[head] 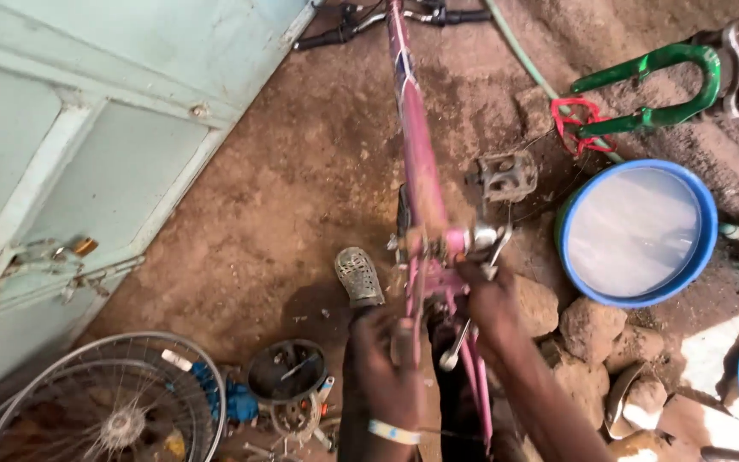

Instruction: The person uses a wrench to loosen and remove the chainring from the crankset of a pink bicycle. They then remove the crank arm and place the parts on the ground.

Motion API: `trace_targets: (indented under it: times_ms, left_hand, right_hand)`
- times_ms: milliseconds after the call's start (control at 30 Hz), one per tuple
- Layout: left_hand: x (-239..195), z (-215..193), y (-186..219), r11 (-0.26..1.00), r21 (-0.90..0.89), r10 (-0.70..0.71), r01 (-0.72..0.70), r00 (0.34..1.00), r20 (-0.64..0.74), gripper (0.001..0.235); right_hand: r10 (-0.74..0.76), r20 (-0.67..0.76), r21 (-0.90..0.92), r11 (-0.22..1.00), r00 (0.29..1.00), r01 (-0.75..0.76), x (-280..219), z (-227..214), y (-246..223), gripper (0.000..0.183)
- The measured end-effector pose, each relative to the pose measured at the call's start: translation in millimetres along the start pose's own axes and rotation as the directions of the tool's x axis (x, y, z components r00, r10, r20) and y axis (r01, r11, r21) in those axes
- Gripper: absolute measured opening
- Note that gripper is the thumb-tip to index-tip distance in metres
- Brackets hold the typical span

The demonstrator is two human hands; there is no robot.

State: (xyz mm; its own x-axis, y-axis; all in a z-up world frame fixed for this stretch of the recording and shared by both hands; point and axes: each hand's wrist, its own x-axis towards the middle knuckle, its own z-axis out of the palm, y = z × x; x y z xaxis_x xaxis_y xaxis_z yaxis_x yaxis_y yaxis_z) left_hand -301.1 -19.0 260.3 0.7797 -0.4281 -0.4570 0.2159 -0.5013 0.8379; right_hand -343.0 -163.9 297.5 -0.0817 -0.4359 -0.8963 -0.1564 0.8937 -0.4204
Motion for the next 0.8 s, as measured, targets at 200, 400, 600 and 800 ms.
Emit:
trace_targets:
  times_ms: [200,400,600,800]
  left_hand:
    - [-18,31,-57,0.973,0.224,-0.075,0.051,0.992,0.098,0.039]
    - [28,-20,-81,0.997,0.073,-0.006,-0.013,0.968,0.251,0.031]
    - [76,-86,-47,0.928,0.278,-0.289,0.248,0.95,0.119,0.027]
    - [155,-139,-111,0.879,0.447,-0.188,0.167,0.982,0.001,0.033]
  right_hand:
    - [-0.001,-0.007,0.008,1.0,1.0,0.001,-2,1,18,0.007]
    - [-0.039,0.035,0.006,0.999,0.999,0.039,-1,24,47,0.012]
    - [-0.39,0.029,-0.502,0.791,0.92,0.351,-3,32,66,0.019]
    - [-0.459,0.09,-0.102,0.879,0.884,0.466,13,62,1,0.018]
